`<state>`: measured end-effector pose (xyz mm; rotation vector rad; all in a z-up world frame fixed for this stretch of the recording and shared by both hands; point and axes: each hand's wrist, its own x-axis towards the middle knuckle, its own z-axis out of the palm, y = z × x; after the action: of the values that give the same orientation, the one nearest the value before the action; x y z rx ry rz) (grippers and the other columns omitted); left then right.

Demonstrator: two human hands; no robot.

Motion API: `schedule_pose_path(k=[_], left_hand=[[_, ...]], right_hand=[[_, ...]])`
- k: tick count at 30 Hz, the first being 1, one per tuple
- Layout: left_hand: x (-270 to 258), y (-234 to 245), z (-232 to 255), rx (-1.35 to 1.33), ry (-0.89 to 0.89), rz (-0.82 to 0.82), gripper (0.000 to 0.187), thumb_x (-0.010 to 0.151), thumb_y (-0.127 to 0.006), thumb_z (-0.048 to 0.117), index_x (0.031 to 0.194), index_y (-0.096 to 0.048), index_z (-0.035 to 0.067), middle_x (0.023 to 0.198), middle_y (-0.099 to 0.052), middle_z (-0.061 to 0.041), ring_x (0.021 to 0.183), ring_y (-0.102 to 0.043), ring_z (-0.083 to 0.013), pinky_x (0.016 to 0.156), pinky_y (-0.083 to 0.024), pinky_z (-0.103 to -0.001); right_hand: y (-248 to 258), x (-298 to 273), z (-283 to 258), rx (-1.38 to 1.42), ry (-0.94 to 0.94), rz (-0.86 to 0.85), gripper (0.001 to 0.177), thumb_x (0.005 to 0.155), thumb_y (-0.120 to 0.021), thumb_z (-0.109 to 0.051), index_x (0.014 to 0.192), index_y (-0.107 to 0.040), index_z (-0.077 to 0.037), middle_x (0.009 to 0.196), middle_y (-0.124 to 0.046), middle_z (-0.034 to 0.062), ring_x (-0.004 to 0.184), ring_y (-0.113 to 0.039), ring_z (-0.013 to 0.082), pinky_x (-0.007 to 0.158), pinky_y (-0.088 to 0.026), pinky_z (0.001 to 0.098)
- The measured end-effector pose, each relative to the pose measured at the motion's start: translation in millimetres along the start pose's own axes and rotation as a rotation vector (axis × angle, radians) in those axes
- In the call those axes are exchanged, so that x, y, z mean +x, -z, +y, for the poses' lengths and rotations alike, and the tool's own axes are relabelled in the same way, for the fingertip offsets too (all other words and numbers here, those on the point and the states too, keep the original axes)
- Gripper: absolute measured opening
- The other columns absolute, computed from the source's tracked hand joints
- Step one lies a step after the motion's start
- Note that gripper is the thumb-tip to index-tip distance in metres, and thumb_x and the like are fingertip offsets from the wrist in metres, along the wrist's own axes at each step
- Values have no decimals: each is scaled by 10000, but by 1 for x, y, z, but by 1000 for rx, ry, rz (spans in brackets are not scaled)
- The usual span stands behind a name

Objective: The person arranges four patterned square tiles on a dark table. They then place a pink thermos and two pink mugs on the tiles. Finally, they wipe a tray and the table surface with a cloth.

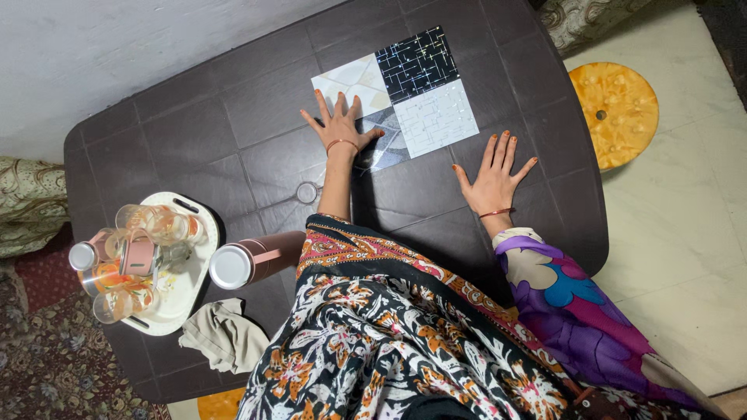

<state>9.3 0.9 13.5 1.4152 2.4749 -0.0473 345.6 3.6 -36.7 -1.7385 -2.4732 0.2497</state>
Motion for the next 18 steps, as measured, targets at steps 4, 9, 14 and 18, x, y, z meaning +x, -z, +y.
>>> schedule_pose_path(k=[4, 9, 14, 18], left_hand=[[1, -5, -1, -11, 9, 1, 1110, 538, -765, 845, 1490, -492, 345, 1651, -315, -13, 1540, 123, -375, 1128, 151, -772], [1, -13, -3, -42, 2, -11, 1097, 592, -751, 825, 1527, -449, 337, 1674, -268, -15, 1549, 129, -375, 1128, 151, -783], [5, -25, -5, -80, 5, -37, 1095, 628, -749, 772, 1560, -379, 332, 1698, -195, -30, 1545, 134, -379, 1117, 165, -785], [7, -33, -6, -95, -8, -38, 1088, 668, -732, 730, 1587, -330, 309, 1712, -144, -57, 1547, 141, -393, 1104, 175, -794]], right_hand=[[0, -1, 1, 3, 5, 4, 1005, 992, -420, -702, 1600, -283, 86, 1711, -119, 284, 1597, -19, 397, 1112, 70, 808], [-3, 0, 2, -14, 13, 14, 1008, 989, -418, -704, 1599, -284, 87, 1698, -121, 289, 1586, -16, 401, 1104, 73, 808], [-2, -1, 2, 4, 7, 2, 1002, 996, -417, -698, 1602, -282, 89, 1706, -126, 285, 1595, -15, 397, 1110, 74, 809], [-2, -1, 2, -1, 8, 11, 1002, 996, -418, -696, 1603, -282, 90, 1706, -130, 285, 1597, -17, 395, 1114, 76, 807]])
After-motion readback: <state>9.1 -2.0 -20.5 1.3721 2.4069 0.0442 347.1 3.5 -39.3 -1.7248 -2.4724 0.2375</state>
